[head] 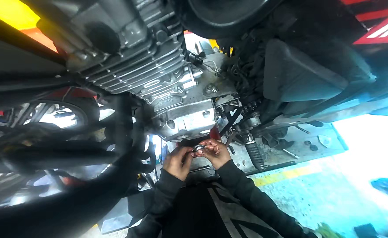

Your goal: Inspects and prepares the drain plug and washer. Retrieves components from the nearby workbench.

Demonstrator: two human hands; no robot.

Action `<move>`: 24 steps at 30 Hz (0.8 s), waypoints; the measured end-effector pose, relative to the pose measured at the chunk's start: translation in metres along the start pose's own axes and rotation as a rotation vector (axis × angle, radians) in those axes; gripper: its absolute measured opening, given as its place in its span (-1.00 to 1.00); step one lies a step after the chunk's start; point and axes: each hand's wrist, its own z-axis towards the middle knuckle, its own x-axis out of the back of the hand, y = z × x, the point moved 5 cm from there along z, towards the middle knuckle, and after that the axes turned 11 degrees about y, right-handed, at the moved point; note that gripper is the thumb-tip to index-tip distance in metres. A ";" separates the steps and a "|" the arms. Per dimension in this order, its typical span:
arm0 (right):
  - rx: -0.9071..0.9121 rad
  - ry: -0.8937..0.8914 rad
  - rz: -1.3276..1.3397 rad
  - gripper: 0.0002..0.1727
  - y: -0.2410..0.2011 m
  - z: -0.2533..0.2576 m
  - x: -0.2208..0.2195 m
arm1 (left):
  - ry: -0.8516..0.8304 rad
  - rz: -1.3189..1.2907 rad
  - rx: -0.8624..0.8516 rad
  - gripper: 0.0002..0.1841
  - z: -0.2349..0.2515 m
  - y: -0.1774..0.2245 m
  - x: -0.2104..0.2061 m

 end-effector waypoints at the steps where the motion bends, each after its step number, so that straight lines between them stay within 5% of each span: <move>1: 0.007 0.000 -0.007 -0.66 -0.001 0.000 0.000 | 0.000 0.031 -0.005 -0.80 0.000 0.001 0.000; 19: 0.122 0.004 -0.175 -0.69 -0.011 -0.004 -0.001 | 0.044 0.256 -0.178 -0.78 0.004 0.009 0.004; 24: 0.389 -0.030 -0.398 -0.74 -0.011 -0.007 0.002 | -0.032 0.258 -0.200 -0.79 0.004 0.011 0.002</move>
